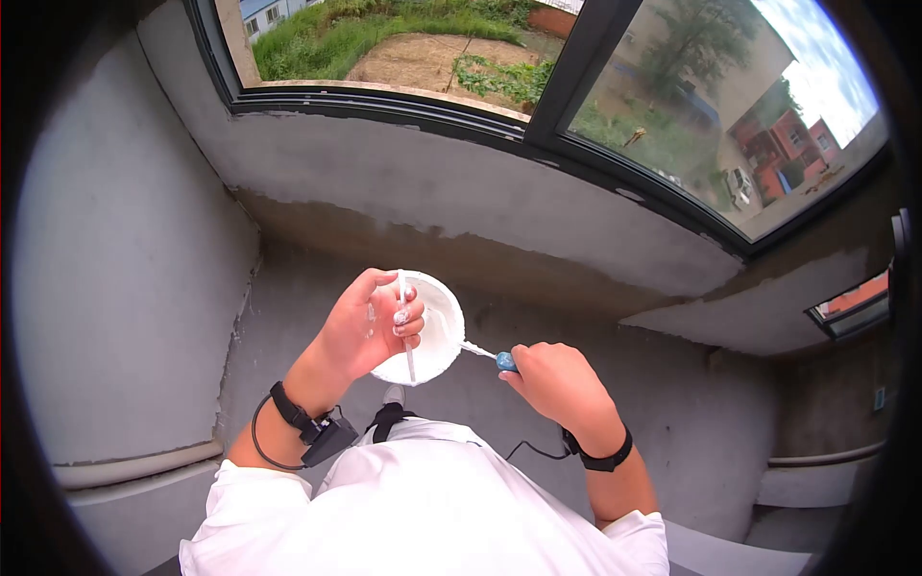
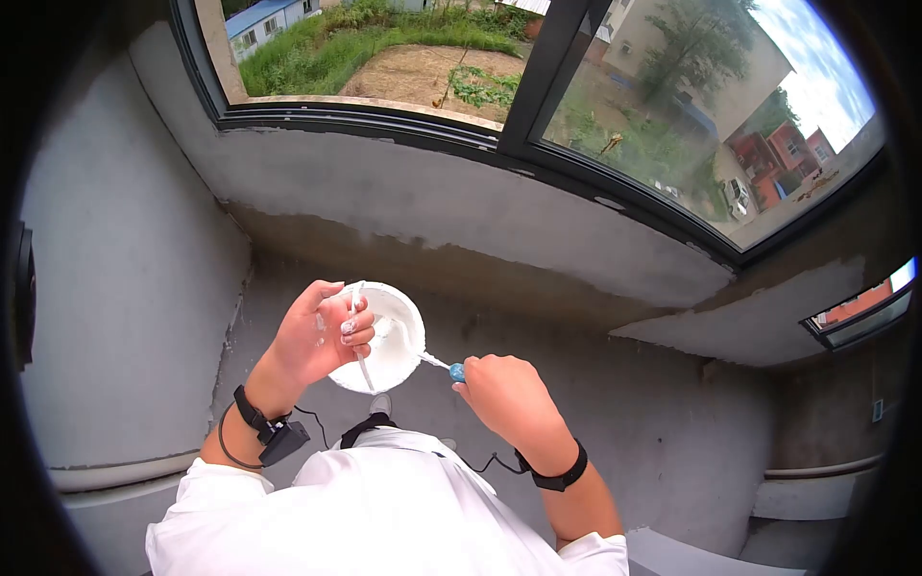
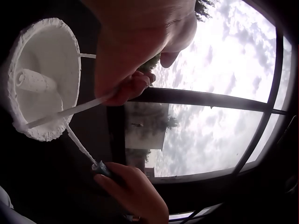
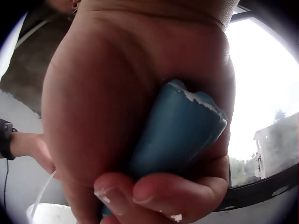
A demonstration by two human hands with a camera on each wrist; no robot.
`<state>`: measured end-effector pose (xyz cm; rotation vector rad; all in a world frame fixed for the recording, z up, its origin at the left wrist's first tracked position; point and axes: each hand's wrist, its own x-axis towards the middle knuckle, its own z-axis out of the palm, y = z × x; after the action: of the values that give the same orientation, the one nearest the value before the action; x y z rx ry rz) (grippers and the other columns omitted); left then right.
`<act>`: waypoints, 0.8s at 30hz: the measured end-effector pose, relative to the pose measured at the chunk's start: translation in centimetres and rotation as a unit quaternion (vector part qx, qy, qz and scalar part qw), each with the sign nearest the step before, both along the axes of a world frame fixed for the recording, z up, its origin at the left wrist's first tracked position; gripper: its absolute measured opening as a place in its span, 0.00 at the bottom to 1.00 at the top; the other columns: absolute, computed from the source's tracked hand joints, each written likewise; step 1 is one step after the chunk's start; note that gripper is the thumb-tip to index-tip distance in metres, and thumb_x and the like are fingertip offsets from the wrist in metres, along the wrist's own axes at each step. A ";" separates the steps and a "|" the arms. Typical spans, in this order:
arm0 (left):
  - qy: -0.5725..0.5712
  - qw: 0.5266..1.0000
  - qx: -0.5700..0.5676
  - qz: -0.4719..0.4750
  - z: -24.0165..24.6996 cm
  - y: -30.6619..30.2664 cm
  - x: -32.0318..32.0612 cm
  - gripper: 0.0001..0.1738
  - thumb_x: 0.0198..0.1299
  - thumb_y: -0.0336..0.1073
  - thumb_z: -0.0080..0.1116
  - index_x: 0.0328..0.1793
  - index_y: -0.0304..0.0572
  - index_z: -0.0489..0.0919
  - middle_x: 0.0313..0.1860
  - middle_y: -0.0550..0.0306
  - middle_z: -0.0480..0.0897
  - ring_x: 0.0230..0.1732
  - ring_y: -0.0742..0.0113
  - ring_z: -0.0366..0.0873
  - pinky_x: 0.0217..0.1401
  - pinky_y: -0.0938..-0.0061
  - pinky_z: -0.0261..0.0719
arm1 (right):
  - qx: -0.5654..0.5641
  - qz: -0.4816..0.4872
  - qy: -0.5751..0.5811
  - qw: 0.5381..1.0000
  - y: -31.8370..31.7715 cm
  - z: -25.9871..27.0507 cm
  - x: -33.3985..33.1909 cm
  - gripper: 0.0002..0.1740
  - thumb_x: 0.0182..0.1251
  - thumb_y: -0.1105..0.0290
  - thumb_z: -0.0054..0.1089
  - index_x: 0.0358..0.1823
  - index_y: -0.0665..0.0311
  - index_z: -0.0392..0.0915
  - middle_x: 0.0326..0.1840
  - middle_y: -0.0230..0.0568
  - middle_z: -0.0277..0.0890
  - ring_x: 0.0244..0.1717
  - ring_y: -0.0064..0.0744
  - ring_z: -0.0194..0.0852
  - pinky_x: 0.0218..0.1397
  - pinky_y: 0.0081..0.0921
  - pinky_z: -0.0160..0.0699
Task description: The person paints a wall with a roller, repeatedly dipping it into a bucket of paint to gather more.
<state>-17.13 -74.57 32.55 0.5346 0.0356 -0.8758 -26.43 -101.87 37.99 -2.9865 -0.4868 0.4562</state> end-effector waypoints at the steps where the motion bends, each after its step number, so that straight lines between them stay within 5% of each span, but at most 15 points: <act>1: 0.001 1.000 0.003 -0.002 0.2 0.1 0.1 0.18 0.74 0.53 0.45 0.42 0.48 0.71 0.26 0.66 0.68 0.30 0.71 0.64 0.43 0.70 0.68 | 0.000 0.001 0.006 1.000 0.4 -0.1 0.5 0.18 0.73 0.59 0.67 0.30 0.67 0.80 0.23 0.48 0.80 0.26 0.48 0.82 0.32 0.41 0.81; 13: -0.006 1.000 -0.013 0.013 1.7 1.0 0.8 0.18 0.74 0.52 0.46 0.42 0.46 0.68 0.24 0.66 0.66 0.28 0.72 0.63 0.40 0.72 0.66 | -0.016 0.020 0.014 1.000 5.1 0.5 3.4 0.18 0.69 0.61 0.71 0.28 0.70 0.85 0.24 0.51 0.81 0.27 0.50 0.84 0.33 0.41 0.82; 24: -0.037 0.998 -0.039 -0.024 1.9 1.3 0.9 0.18 0.74 0.53 0.47 0.42 0.47 0.70 0.25 0.67 0.65 0.28 0.72 0.60 0.40 0.72 0.65 | -0.106 -0.058 0.085 0.989 2.5 5.7 0.6 0.16 0.69 0.59 0.71 0.32 0.66 0.86 0.26 0.48 0.83 0.30 0.50 0.84 0.36 0.41 0.81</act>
<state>-16.28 -73.27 34.45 0.4966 -0.0796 -0.9004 -25.86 -99.37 43.69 -3.1141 -0.2633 0.7880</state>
